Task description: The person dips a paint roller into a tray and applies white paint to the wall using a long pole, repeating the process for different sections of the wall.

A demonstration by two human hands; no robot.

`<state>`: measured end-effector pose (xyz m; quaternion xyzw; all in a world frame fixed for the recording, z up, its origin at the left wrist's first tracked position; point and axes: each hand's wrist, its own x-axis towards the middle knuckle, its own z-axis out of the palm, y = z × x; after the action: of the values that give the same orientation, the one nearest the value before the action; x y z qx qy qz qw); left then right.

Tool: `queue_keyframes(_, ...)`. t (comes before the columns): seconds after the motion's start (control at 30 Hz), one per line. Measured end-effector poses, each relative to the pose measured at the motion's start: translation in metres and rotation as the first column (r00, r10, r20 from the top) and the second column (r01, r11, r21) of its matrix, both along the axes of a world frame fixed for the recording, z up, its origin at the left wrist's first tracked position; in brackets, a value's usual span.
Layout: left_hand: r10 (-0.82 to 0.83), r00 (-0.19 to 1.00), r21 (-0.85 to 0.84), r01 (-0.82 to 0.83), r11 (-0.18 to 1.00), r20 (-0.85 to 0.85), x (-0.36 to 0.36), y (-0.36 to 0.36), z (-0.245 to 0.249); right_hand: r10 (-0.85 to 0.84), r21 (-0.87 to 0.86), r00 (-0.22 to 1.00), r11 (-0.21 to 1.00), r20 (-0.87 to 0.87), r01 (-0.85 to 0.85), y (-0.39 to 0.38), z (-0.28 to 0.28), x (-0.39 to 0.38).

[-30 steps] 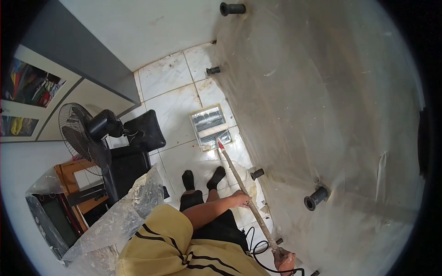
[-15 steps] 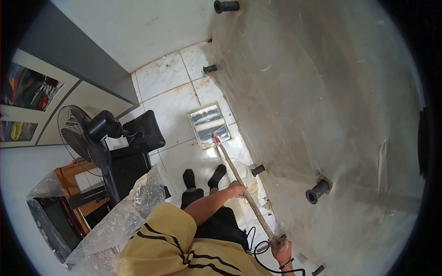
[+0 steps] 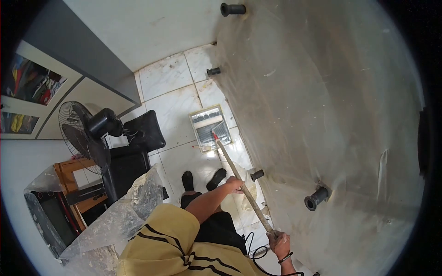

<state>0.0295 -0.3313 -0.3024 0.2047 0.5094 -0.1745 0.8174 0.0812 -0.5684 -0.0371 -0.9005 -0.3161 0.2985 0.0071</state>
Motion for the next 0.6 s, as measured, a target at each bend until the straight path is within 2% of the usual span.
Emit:
queue_keyframes(0.03, 0.017, 1.0, 0.013, -0.017, 1.0, -0.02, 0.001, 0.004, -0.003, -0.066, 0.031, 0.997, 0.997, -0.048, 0.067, 0.005, -0.004, 0.003)
queue_keyframes(0.13, 0.037, 0.999, 0.013, -0.036, 0.999, -0.034, 0.001, 0.007, -0.008, -0.009, 0.085, 0.999, 0.996, 0.038, 0.006, -0.014, -0.035, 0.003)
queue_keyframes(0.17, 0.048, 0.997, 0.044, -0.045, 0.998, -0.063, 0.002, 0.006, -0.009, -0.065, 0.081, 0.998, 0.995, 0.012, 0.063, -0.021, -0.047, 0.002)
queue_keyframes(0.2, 0.05, 0.997, 0.045, -0.048, 0.998, -0.054, 0.003, 0.008, -0.009, -0.004, 0.129, 1.0, 0.992, 0.027, 0.0, -0.023, -0.057, 0.001)
queue_keyframes(0.27, 0.086, 0.99, 0.098, -0.075, 0.992, -0.114, 0.003, 0.014, -0.011, -0.046, 0.166, 0.996, 0.986, 0.073, 0.034, 0.007, -0.047, -0.008)
queue_keyframes(0.3, 0.107, 0.984, 0.127, -0.089, 0.988, -0.143, 0.004, 0.018, -0.012, -0.125, 0.085, 0.991, 0.988, -0.054, 0.129, 0.011, -0.052, -0.005)
queue_keyframes(0.33, 0.11, 0.984, 0.13, -0.092, 0.987, -0.139, 0.006, 0.02, -0.012, -0.122, 0.089, 0.991, 0.988, -0.05, 0.126, 0.013, -0.053, -0.003)
queue_keyframes(0.4, 0.085, 0.986, 0.256, -0.047, 0.966, -0.143, 0.006, 0.021, -0.013, -0.05, 0.081, 0.998, 0.996, 0.026, 0.047, 0.015, -0.052, -0.004)
queue_keyframes(0.5, 0.058, 0.997, 0.248, -0.044, 0.968, -0.049, 0.003, 0.019, -0.018, -0.055, 0.079, 0.998, 0.995, 0.019, 0.053, 0.009, -0.04, -0.002)
queue_keyframes(0.6, 0.002, 1.0, 0.178, 0.0, 0.984, -0.007, 0.004, 0.014, 0.019, -0.058, 0.093, 0.996, 0.994, 0.062, 0.052, -0.011, -0.026, 0.0)
